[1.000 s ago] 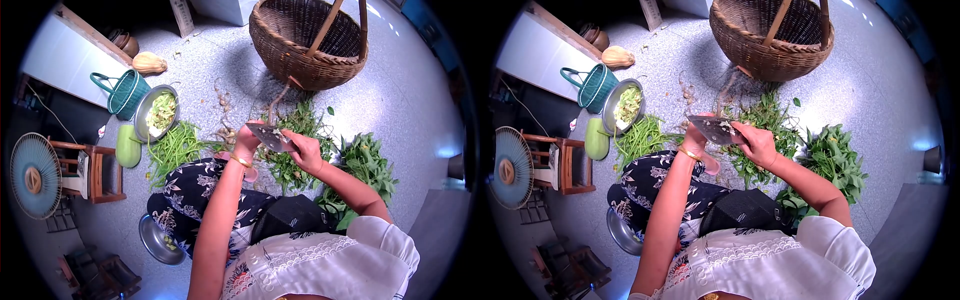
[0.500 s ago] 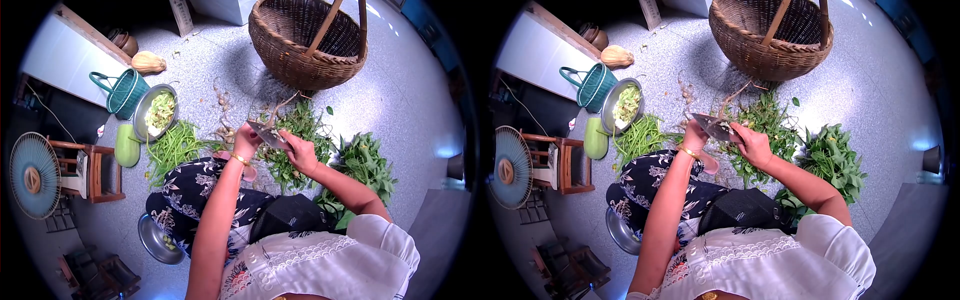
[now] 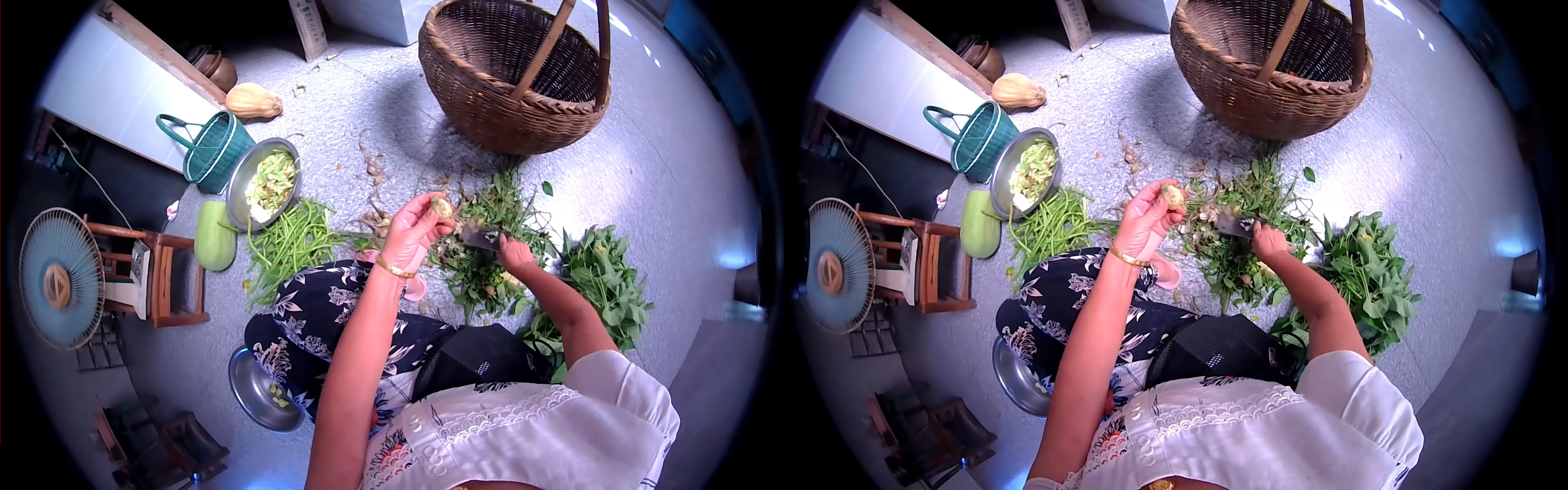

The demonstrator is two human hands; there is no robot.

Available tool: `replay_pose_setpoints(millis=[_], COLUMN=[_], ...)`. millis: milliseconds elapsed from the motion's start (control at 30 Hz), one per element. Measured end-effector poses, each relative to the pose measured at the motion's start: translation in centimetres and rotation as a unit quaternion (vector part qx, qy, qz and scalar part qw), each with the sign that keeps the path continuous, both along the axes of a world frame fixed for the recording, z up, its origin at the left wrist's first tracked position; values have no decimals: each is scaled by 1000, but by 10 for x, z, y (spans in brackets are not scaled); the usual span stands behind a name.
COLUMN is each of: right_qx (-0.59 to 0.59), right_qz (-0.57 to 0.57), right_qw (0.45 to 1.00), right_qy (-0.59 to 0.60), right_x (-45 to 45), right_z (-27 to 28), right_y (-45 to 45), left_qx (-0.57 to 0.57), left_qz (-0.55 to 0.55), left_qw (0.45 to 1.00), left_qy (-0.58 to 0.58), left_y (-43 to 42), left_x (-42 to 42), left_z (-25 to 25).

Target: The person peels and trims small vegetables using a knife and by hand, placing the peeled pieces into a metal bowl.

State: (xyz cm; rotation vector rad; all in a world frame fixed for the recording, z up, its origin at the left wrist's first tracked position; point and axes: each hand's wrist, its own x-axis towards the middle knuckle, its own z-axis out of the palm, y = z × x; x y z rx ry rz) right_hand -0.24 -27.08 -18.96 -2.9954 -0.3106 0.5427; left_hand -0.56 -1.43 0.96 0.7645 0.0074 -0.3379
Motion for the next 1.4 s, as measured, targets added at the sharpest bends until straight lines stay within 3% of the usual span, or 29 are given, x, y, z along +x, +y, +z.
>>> replay_pose_setpoints(millis=[67,133,167,200,267,367,400,467,600,667,833,1000,1067,1167,1400], right_qx=[-11,-56,-58,4,240,505,505,658,678,746,779,760,675,624,609], right_qz=[-7,90,77,4,20,-38,-37,-8,38,-27,-37,-24,2,27,49], right_qw=[1000,990,993,998,969,859,859,751,734,660,614,640,738,779,789], right_qy=[-27,90,73,61,-54,-72,-73,-56,-20,77,116,110,-2,-64,-61], right_x=[-1,6,10,14,27,26,24,19,11,8,2,-3,-1,-1,2], right_z=[-16,1,14,30,61,162,182,212,229,230,230,232,233,245,248], right_y=[-3,-2,7,19,38,78,86,98,109,111,113,114,112,112,106], left_qx=[-15,-33,-34,-29,-25,-39,-11,17,107,126,105,121,135,156,212], left_qz=[1,18,18,24,32,22,34,47,101,142,184,211,213,211,191], left_qw=[1000,999,999,999,999,998,999,998,984,976,969,960,957,950,932], left_qy=[2,-15,-15,-24,-34,-32,-37,-45,-100,-105,-130,-136,-144,-171,-221], left_y=[3,4,4,4,5,4,4,0,-7,-7,-2,2,2,1,5], left_x=[0,0,0,1,1,0,-1,-5,-19,-26,-28,-29,-29,-28,-28], left_z=[-5,-7,-8,-9,-8,-5,-4,2,12,21,19,17,17,17,16])
